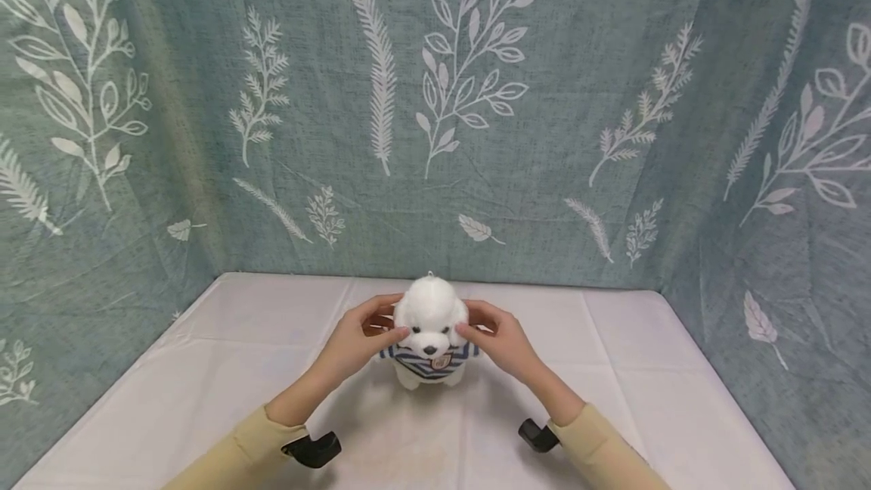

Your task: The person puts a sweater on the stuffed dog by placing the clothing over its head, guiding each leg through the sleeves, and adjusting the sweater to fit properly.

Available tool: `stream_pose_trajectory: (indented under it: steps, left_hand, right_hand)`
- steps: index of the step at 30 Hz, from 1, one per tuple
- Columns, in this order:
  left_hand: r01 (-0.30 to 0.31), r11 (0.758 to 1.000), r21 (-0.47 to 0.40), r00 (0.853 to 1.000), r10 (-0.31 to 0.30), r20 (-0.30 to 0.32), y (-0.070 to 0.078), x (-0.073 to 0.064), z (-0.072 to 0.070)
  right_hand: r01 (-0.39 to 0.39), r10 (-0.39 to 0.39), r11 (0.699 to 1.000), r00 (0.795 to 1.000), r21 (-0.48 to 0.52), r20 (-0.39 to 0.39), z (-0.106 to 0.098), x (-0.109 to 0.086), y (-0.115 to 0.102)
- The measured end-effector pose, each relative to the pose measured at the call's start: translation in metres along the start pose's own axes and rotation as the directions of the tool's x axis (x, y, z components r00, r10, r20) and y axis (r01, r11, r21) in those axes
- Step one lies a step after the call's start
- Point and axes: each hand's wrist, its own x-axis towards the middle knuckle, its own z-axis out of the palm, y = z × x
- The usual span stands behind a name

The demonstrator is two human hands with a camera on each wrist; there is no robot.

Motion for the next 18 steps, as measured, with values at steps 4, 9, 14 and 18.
stream_pose_trajectory:
  steps: [4,9,14,18]
  left_hand:
    - [0.006,1.0,-0.021,1.0,-0.007,-0.029,0.004,-0.001,0.005]
    - [0.045,0.997,-0.056,0.998,-0.047,-0.031,0.011,0.0,0.007]
    - [0.061,0.994,-0.094,0.998,-0.058,0.031,0.014,0.006,0.003]
    - [0.098,0.982,-0.162,0.992,-0.083,0.098,0.015,0.012,-0.001]
  right_hand:
    - [-0.007,0.008,0.999,1.0,0.033,-0.019,0.004,0.001,0.001]
    - [0.002,0.001,0.998,0.999,0.057,-0.054,0.006,-0.001,-0.002]
    - [-0.01,0.012,1.0,0.994,0.022,-0.113,0.002,-0.006,-0.014]
    - [-0.006,0.003,1.0,0.988,-0.023,-0.155,-0.003,-0.008,-0.026]
